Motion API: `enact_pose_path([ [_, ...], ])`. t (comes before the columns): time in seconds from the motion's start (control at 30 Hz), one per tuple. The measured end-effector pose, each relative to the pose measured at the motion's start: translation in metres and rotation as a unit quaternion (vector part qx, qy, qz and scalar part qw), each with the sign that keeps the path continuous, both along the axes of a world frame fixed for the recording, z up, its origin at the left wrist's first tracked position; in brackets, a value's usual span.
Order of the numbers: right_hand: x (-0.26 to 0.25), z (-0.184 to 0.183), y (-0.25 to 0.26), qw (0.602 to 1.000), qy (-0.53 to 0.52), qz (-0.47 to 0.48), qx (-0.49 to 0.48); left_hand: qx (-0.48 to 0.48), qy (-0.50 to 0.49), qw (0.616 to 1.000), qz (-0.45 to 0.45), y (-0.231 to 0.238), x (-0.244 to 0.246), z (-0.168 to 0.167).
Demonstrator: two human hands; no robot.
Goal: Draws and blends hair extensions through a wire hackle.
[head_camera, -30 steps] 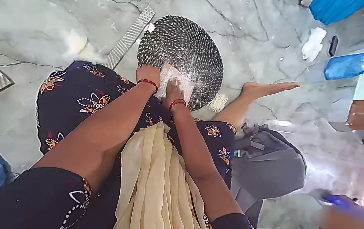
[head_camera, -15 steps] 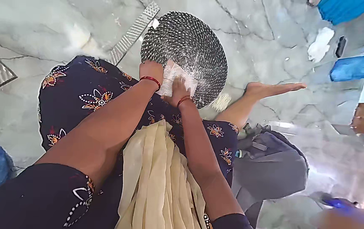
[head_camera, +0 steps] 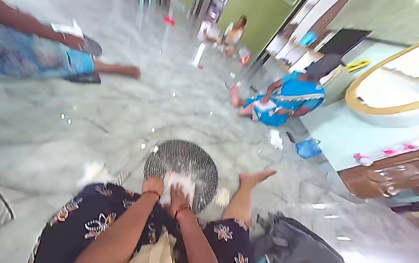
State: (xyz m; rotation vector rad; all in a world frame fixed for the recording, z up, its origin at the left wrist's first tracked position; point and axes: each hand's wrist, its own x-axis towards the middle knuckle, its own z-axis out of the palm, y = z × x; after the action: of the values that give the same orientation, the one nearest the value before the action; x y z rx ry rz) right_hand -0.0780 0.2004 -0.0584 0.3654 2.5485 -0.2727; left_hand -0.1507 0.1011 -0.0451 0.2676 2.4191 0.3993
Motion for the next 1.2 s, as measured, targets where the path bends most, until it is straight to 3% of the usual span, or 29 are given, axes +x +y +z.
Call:
enact_pose_path([
  [0.3, 0.008, -0.026, -0.009, 1.000, 0.011, -0.019, 0.001, -0.055, 0.030, 0.997, -0.044, 0.001, 0.004, -0.017],
  [0.47, 0.011, -0.011, -0.010, 0.999, 0.021, -0.033, -0.017, -0.056, 0.030, 0.997, -0.040, 0.000, 0.006, -0.015],
  [0.63, -0.003, -0.012, 0.004, 0.999, -0.028, 0.021, -0.011, -0.045, 0.037, 0.998, -0.036, 0.003, 0.002, -0.021],
  [0.9, 0.015, -0.032, -0.007, 1.000, 0.028, -0.007, -0.005, -0.061, 0.037, 0.996, -0.048, 0.003, 0.006, -0.020],
  [1.1, 0.009, -0.003, 0.003, 0.999, 0.007, -0.011, -0.045, -0.068, 0.039, 0.996, -0.042, 0.003, 0.009, -0.016],
  [1.2, 0.001, -0.008, 0.008, 0.999, -0.017, 0.015, -0.028, -0.062, 0.043, 0.996, -0.039, 0.004, 0.007, -0.019],
])
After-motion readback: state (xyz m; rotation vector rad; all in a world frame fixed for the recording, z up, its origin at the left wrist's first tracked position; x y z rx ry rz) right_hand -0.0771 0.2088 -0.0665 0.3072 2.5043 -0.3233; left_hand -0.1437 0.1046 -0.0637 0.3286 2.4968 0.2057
